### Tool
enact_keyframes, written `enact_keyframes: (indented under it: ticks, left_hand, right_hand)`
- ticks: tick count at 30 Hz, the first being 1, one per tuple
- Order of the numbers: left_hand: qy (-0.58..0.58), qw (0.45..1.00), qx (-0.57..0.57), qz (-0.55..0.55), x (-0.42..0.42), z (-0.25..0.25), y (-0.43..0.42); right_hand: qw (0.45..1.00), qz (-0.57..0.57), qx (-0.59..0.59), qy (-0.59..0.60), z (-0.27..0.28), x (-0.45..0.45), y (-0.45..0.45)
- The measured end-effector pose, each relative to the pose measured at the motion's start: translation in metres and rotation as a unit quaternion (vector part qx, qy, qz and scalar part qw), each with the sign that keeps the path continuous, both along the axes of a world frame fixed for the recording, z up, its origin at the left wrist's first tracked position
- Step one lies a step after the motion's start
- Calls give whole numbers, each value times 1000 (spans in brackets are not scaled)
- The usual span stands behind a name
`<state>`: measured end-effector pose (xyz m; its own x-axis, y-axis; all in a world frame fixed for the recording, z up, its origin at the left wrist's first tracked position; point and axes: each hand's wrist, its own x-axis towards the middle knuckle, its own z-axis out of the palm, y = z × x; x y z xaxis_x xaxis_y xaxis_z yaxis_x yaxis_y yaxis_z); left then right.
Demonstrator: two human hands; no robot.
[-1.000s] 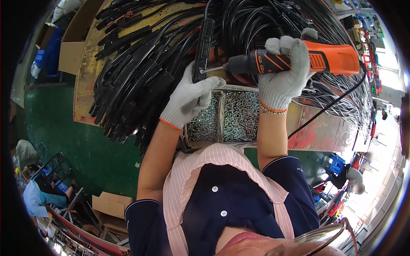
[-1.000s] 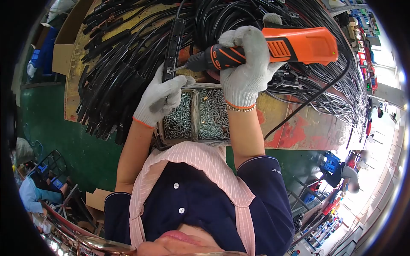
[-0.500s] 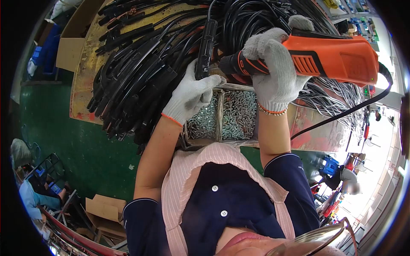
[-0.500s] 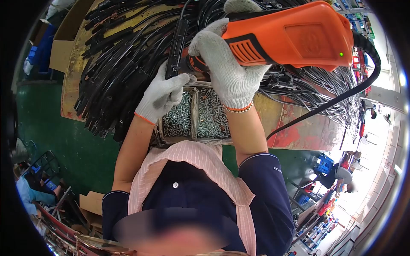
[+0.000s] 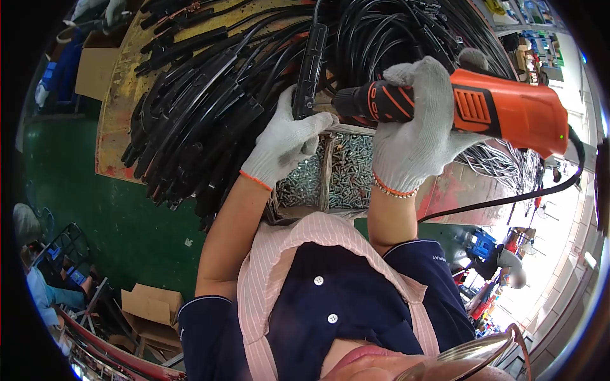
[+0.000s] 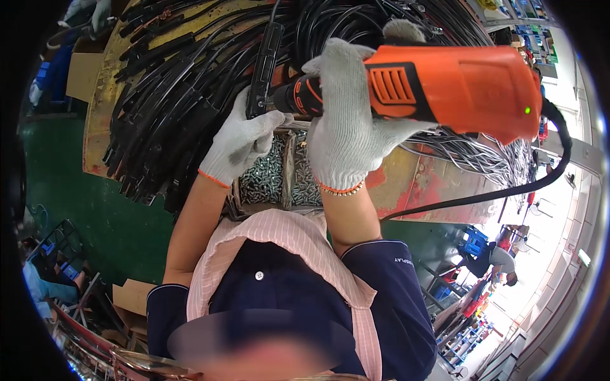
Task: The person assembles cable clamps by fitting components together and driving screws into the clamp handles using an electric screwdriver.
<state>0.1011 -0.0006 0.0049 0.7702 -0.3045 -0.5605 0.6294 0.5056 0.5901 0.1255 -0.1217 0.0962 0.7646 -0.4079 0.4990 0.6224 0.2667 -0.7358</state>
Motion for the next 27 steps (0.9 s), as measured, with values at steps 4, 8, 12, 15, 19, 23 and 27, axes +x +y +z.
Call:
enact_keyframes:
  ticks: [4, 8, 12, 15, 19, 23, 27]
  left_hand:
    - [0, 1000, 11, -15, 2, 5, 1]
    - [-8, 1000, 2, -10, 1, 1, 1]
    - [3, 1000, -18, -12, 1, 6, 4]
    - [11, 1000, 1, -11, 1, 8, 3]
    - [-7, 999, -26, -20, 0, 7, 2]
    - [-37, 999, -29, 0, -2, 11, 3]
    - [-63, 994, 76, -39, -7, 39, -1]
  right_hand:
    - [989, -70, -133, 6, -7, 7, 2]
    - [968, -36, -244, 38, -1, 7, -6]
    - [952, -58, -298, 43, -1, 9, -6]
    - [962, -38, -257, 87, 8, 11, -3]
    - [987, -23, -146, 63, 11, 14, 4]
    - [988, 26, -36, 149, 16, 11, -9]
    - [997, -13, 59, 52, 13, -8, -43]
